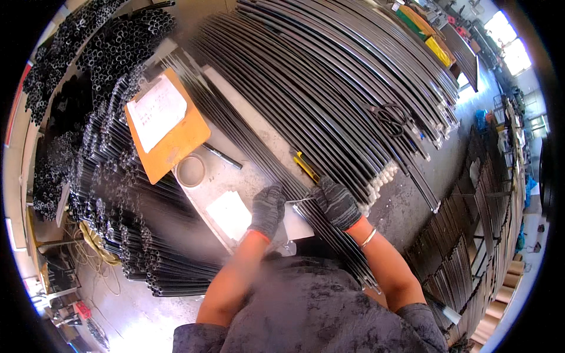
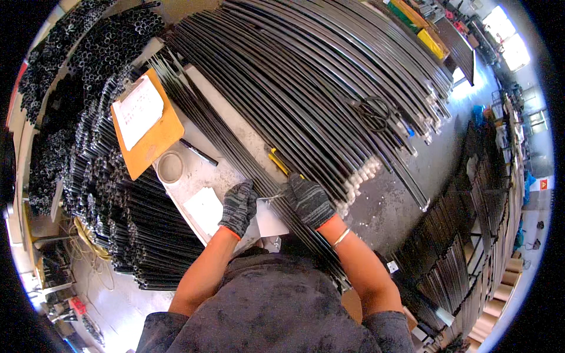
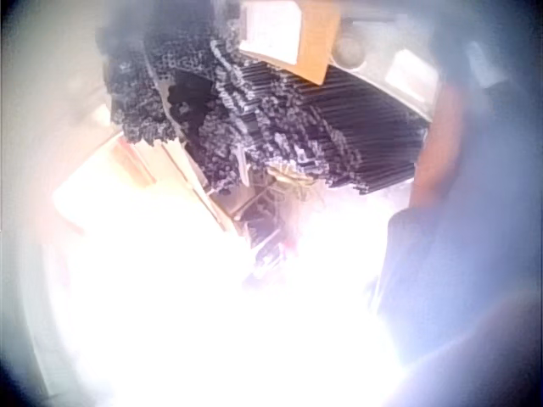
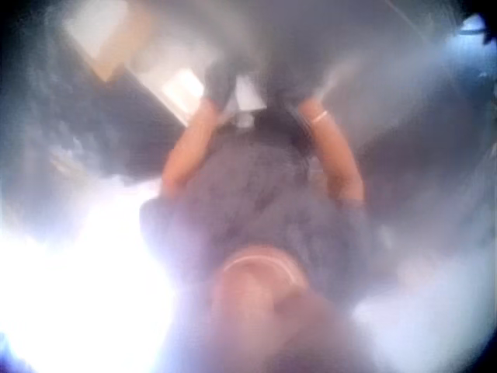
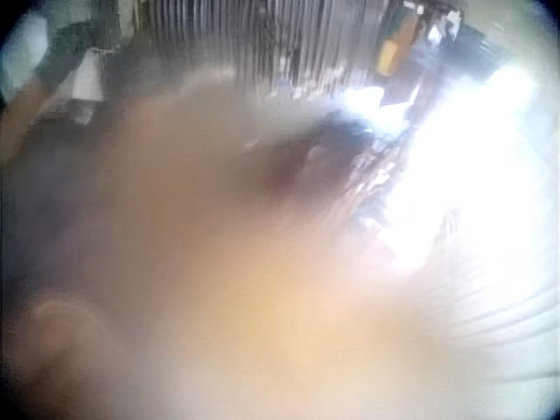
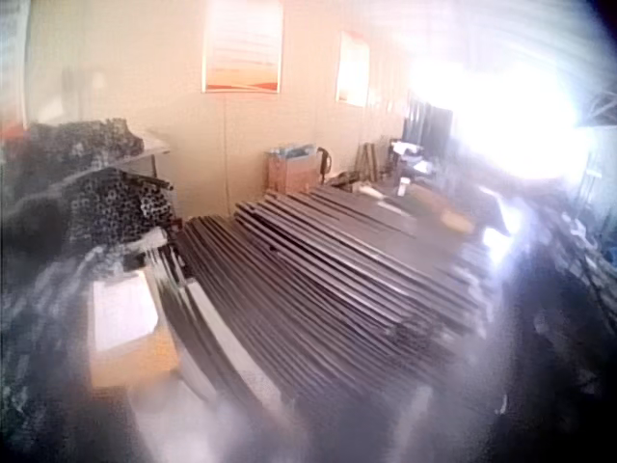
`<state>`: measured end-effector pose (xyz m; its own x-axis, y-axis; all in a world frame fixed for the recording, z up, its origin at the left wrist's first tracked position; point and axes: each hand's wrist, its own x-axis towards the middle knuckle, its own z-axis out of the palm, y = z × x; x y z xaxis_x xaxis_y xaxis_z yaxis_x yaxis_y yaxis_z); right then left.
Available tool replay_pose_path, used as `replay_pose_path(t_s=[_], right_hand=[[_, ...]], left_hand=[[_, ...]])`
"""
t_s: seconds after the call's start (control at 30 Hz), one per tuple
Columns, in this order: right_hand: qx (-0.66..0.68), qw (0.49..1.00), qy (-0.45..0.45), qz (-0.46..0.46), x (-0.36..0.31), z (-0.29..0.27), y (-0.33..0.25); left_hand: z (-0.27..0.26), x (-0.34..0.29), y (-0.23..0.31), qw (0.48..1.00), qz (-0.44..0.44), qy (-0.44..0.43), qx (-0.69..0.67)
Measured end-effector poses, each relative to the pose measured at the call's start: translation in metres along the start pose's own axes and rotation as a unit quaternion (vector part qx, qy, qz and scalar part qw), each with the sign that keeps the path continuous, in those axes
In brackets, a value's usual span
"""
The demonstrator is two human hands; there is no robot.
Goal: The person picks up a bundle of metal rods and moves them to a workspace. They wrap the ends of the rods with plastic film, securing it with tape, while using a utility knife and scissors to cut the materials. They repeat this process with a second bundle of rods.
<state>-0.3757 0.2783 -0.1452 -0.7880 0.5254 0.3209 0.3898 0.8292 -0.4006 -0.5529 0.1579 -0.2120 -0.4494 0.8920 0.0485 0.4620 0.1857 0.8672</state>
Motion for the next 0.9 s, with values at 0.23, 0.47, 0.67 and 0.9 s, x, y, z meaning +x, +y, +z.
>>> replay_pose_path(t_s=[0.23, 0.47, 0.67, 0.9], right_hand=[[-0.117, 0.961, -0.243, -0.053, 0.045, -0.045, -0.036], [-0.096, 0.955, -0.263, -0.093, 0.034, -0.028, -0.007], [-0.085, 0.965, -0.246, 0.015, 0.024, -0.022, -0.002], [0.233, 0.944, -0.164, 0.165, -0.008, -0.008, 0.022]], left_hand=[[-0.013, 0.007, 0.055, 0.984, -0.018, -0.028, -0.175], [-0.014, 0.006, 0.046, 0.974, -0.089, -0.026, -0.209], [-0.022, 0.012, 0.05, 0.881, -0.25, -0.077, -0.394], [-0.023, 0.011, 0.079, 0.917, -0.144, -0.074, -0.365]])
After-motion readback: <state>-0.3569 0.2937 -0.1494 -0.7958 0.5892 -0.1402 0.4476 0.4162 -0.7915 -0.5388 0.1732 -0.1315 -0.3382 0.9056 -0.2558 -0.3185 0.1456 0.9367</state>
